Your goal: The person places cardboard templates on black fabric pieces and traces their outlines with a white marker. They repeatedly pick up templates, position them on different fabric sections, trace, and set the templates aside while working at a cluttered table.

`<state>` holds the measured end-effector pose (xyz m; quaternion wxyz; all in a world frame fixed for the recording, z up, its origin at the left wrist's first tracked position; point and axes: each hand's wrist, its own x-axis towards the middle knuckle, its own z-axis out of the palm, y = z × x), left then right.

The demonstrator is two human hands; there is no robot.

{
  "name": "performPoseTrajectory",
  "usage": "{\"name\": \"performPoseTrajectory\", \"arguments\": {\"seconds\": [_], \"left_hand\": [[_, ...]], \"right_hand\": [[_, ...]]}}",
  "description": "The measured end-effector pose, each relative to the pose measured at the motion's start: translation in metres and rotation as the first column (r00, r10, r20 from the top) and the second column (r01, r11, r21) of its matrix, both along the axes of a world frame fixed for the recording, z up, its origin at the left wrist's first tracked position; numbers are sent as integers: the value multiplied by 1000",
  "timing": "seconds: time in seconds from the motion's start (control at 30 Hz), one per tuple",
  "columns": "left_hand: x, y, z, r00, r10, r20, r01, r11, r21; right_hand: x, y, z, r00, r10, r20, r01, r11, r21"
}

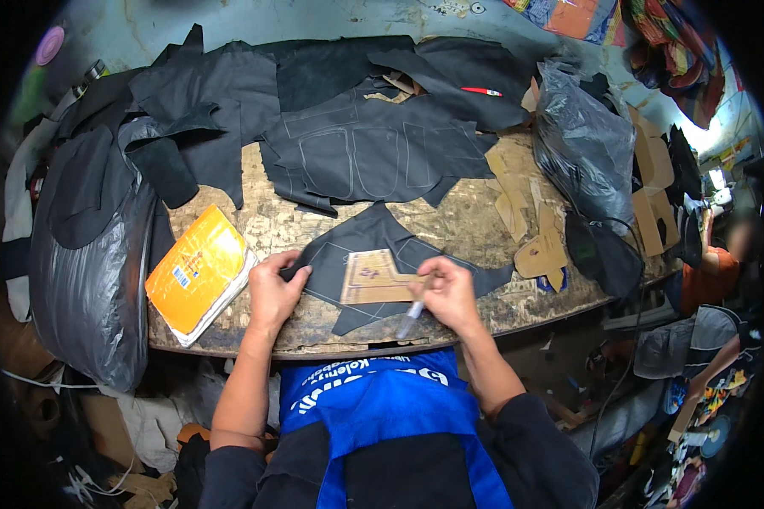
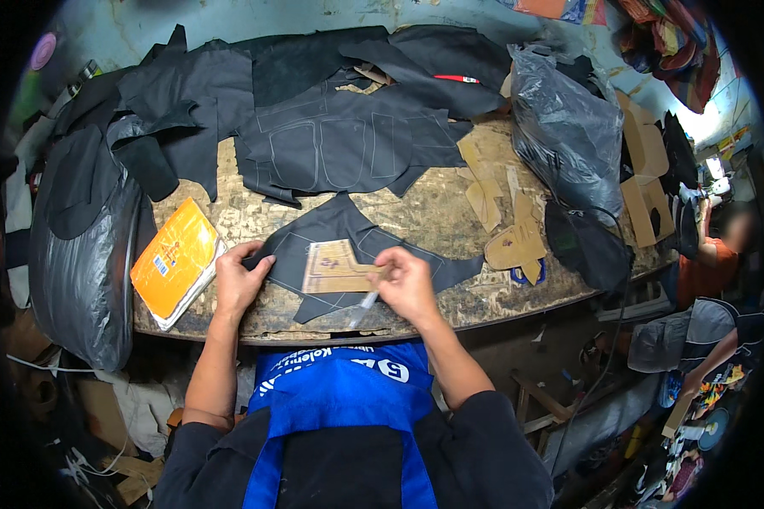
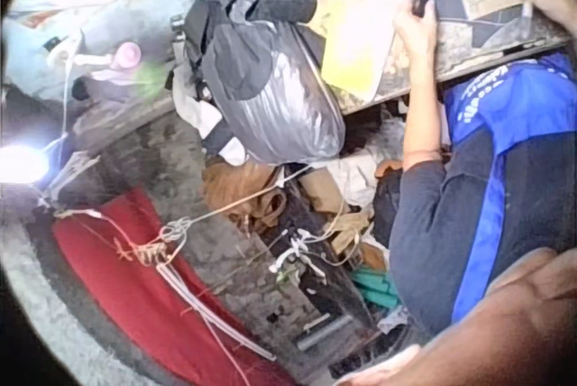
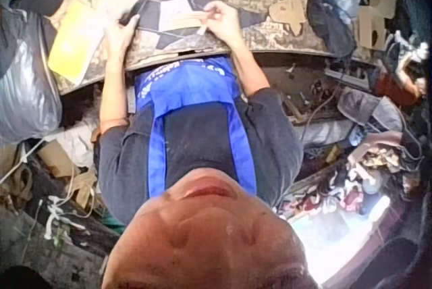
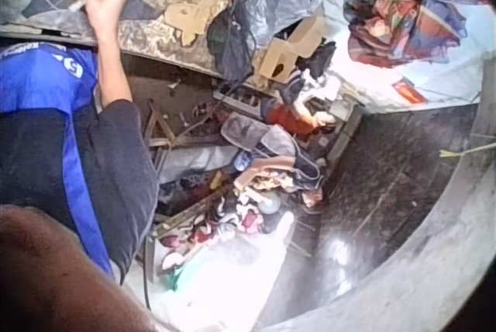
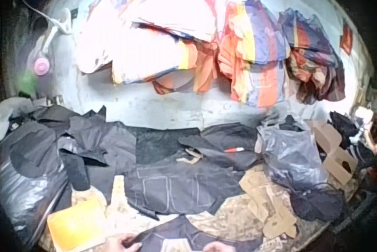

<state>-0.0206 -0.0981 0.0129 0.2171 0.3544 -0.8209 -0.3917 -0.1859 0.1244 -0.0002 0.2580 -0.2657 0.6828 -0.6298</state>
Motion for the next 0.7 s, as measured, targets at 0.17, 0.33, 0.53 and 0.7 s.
{"name": "performPoseTrajectory", "arguments": {"seconds": [0.17, 0.33, 0.53, 0.7], "left_hand": [[-56, 10, 54, 891, -418, -175, 349, 880, -322], [-137, -38, 97, 866, -180, -466, 191, 981, -24], [-131, -92, 101, 868, 306, -391, -340, 940, -18], [-71, -53, 122, 287, 446, -848, 863, 264, 430]], "right_hand": [[-28, 48, 7, 892, -450, 50, 448, 859, -247], [-52, 76, 15, 777, -622, 97, 596, 679, -429], [-48, 71, -4, 803, -573, 163, 592, 733, -335], [-38, 46, -13, 916, -397, 49, 398, 892, -215]]}}
